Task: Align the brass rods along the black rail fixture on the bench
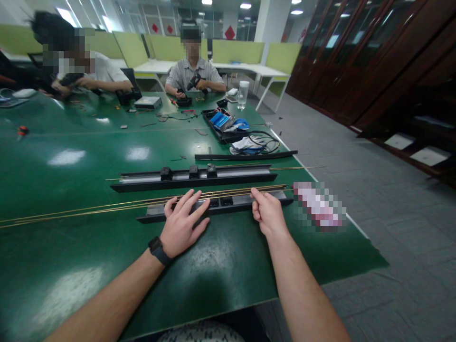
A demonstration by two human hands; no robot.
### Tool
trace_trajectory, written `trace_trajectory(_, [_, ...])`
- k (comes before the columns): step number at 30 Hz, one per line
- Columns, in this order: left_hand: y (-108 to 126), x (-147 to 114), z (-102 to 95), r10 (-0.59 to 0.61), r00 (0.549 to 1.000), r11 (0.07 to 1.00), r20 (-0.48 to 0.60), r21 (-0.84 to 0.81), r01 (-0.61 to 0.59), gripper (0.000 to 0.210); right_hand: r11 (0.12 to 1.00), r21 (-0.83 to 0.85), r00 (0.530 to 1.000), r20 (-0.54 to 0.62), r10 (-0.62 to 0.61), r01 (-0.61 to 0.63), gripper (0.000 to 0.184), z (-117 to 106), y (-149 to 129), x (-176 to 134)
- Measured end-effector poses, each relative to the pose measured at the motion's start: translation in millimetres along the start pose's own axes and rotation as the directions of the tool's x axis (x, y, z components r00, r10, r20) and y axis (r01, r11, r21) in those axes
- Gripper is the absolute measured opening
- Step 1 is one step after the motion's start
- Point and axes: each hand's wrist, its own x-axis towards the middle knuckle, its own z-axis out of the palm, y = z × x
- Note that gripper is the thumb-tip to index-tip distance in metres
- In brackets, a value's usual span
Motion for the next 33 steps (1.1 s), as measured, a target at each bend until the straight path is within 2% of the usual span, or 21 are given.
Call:
trace_trajectory(6, [0.1,0.0,-0.2,0.002,1.0,1.0,0.0,0.0,-0.002,0.045,1.0,-0.009,0.999,0.036,0.008,-0.007,0.035,-0.5,-1.9,-1.0])
trace_trajectory(22, [0.5,0.3,-1.1,-0.001,1.0,1.0,0.004,0.001,0.001,0.046,1.0,0.018,1.0,0.002,-0.007,0.007,0.04,0.3,0.7,0.3])
trace_trajectory(33, [-0.1,0.1,0.3,-0.002,1.0,1.0,0.002,-0.001,0.002,0.046,1.0,-0.006,0.999,0.032,0.01,-0.01,0.036,0.3,-3.0,-2.0])
